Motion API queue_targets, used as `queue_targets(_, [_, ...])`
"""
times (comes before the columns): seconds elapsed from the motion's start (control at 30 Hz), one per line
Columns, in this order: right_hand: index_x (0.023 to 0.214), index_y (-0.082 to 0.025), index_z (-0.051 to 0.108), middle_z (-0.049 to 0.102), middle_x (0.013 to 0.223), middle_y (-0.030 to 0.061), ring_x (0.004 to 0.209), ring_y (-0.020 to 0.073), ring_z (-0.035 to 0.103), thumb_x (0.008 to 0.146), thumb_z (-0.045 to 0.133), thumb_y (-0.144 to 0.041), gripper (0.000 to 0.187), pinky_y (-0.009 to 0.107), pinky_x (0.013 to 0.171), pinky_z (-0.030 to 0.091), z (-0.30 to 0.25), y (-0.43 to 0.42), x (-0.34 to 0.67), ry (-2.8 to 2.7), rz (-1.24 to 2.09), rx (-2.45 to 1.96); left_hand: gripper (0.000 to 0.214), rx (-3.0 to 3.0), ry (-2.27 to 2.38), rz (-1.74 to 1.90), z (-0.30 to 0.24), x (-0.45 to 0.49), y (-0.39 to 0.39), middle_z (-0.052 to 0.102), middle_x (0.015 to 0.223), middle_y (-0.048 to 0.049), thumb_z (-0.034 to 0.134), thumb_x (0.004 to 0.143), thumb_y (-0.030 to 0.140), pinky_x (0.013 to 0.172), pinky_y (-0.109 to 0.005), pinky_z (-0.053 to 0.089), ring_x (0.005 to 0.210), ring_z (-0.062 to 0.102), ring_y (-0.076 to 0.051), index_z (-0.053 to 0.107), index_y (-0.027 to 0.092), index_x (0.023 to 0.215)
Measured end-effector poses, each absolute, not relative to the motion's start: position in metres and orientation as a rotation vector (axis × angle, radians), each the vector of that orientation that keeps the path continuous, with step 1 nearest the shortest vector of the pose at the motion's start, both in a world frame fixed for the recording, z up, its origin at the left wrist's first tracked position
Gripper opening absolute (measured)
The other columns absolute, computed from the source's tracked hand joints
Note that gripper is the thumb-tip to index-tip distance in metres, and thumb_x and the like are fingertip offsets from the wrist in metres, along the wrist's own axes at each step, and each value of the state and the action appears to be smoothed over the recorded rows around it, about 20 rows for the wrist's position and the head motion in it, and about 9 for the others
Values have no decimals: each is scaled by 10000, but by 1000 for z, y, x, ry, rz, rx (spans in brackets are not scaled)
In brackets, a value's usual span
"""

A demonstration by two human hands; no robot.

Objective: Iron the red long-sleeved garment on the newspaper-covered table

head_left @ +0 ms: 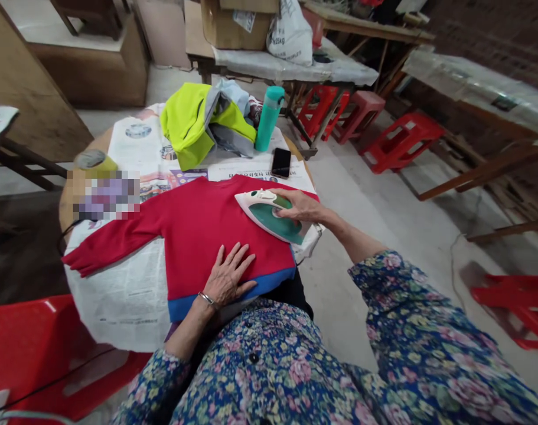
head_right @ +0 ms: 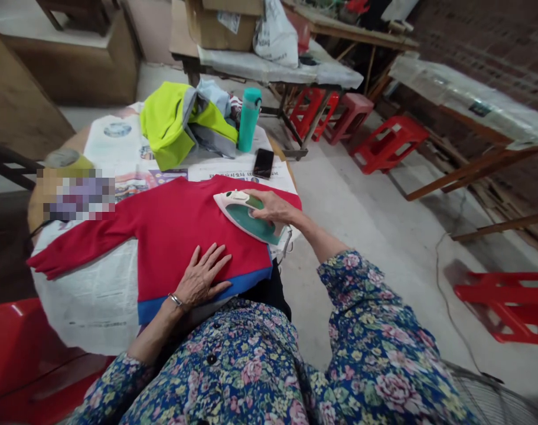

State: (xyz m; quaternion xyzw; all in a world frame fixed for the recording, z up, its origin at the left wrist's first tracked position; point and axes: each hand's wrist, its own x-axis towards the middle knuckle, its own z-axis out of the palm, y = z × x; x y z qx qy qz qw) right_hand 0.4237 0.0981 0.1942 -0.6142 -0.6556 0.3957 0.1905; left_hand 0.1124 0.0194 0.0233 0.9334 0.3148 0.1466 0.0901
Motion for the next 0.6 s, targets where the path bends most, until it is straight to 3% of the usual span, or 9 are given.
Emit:
queue_targets(0.23, [1608,-268,678,756,969,-7,630,134,577,831,754,-152,789,235,568,504,211,177,399,-2235,1181,-1535,688,2775,917,413,27,112,17,538,1772,-137,635,1069,599,1416,-637,275,1671,470,-355,561,323,1694])
queue_targets(0.6, [1554,-173,676,765,1144,74,839,222,700,790,666,-97,768,306,715,600,197,208,394,-2008,980,-1609,687,2771,898,438,25,110,17,546,1767,-135,647,1067,592,1427,-632,244,1670,472,-350,563,323,1693])
